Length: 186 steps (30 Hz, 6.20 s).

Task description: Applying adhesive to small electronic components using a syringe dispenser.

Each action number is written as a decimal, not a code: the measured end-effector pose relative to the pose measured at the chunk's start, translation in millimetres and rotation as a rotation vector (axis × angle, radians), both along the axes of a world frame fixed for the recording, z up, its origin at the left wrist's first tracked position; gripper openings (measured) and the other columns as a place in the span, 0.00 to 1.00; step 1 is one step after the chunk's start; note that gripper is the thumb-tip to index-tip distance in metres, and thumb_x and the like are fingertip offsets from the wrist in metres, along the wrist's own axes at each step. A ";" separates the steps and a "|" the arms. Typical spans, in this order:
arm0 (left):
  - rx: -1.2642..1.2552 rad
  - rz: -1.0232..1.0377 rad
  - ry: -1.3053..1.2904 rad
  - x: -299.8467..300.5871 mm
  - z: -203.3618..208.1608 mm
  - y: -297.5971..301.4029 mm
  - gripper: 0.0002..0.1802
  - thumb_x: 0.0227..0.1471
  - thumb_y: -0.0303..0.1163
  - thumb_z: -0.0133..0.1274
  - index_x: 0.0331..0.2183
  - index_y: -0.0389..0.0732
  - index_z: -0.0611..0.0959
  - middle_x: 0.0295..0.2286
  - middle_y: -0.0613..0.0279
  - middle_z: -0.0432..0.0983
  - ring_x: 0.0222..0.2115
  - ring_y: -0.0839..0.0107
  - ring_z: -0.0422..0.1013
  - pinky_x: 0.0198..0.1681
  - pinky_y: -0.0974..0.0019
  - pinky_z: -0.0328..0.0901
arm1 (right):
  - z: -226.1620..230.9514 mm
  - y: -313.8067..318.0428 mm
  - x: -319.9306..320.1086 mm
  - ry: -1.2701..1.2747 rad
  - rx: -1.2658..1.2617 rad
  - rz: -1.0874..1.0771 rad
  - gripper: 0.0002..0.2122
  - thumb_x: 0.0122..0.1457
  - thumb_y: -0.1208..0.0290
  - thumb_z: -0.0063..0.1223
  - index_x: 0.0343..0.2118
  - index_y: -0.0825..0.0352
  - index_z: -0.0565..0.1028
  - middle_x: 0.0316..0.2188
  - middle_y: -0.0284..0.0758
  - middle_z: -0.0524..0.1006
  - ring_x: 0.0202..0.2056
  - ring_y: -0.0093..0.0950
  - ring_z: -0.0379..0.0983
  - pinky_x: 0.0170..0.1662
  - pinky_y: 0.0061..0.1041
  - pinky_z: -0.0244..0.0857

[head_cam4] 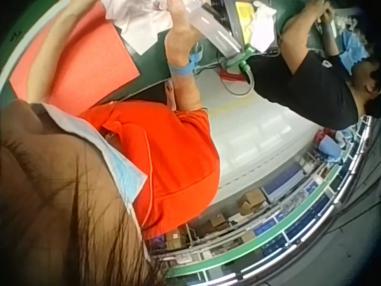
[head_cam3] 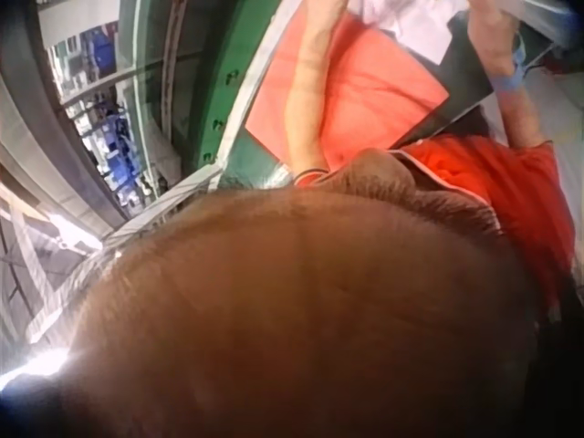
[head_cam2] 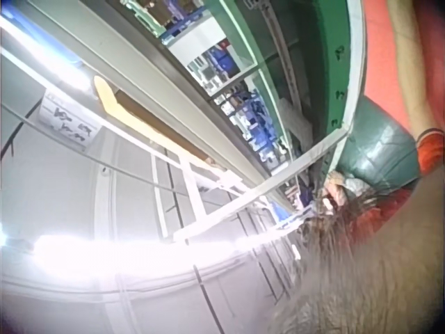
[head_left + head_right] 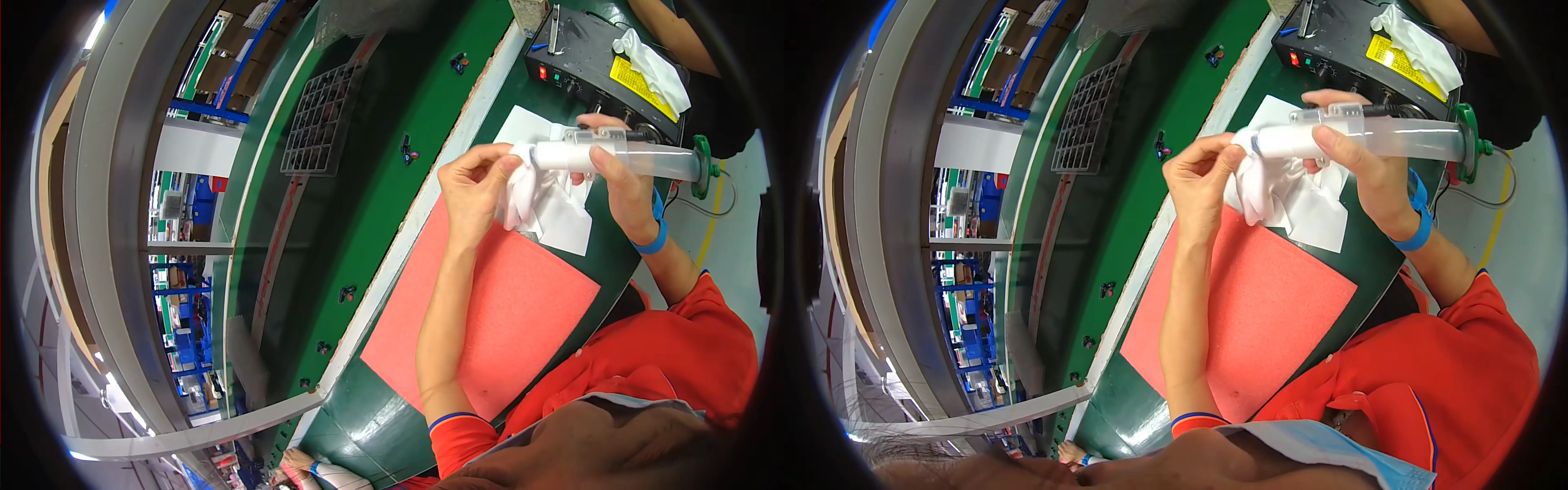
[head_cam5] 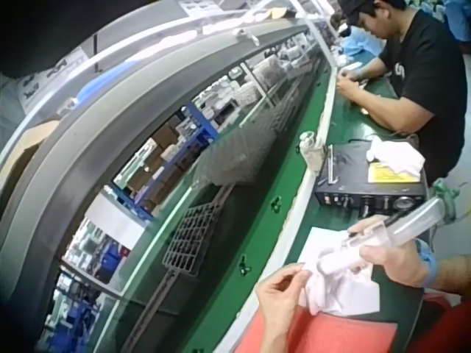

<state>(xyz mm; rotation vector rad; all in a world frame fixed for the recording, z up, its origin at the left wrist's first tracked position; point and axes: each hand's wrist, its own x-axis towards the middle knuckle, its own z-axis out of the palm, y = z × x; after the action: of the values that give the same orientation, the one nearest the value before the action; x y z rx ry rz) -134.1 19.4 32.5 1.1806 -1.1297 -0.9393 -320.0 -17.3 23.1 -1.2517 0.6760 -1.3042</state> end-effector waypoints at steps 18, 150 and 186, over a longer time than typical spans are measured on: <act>0.069 0.109 0.084 -13.1 -6.4 -7.5 0.07 0.41 0.24 0.55 0.27 0.31 0.79 0.23 0.62 0.74 0.23 0.81 0.67 0.28 0.79 0.61 | -3.0 -3.7 -4.0 0.112 -0.050 0.032 0.19 0.49 0.67 0.44 0.43 0.73 0.64 0.29 0.39 0.71 0.24 0.23 0.68 0.29 0.19 0.62; 0.502 -0.073 0.443 43.6 -45.1 128.6 0.13 0.48 0.21 0.44 0.38 0.28 0.71 0.29 0.51 0.73 0.26 0.68 0.72 0.31 0.71 0.69 | -26.3 38.1 23.8 0.034 -0.512 0.327 0.20 0.41 0.66 0.54 0.38 0.69 0.65 0.31 0.45 0.71 0.30 0.30 0.69 0.34 0.22 0.63; 0.383 0.105 0.224 32.6 -53.5 127.3 0.10 0.47 0.19 0.45 0.34 0.28 0.74 0.28 0.56 0.74 0.28 0.74 0.71 0.31 0.75 0.67 | -13.4 41.7 51.3 0.316 -0.845 0.390 0.18 0.28 0.79 0.57 0.29 0.68 0.71 0.22 0.38 0.74 0.21 0.26 0.73 0.22 0.16 0.64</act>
<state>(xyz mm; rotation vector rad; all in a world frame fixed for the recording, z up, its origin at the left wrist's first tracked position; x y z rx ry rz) -101.5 146.8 -21.0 1.3861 -0.7197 -1.2071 -268.7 24.4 9.7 -2.1778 0.0388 -1.0881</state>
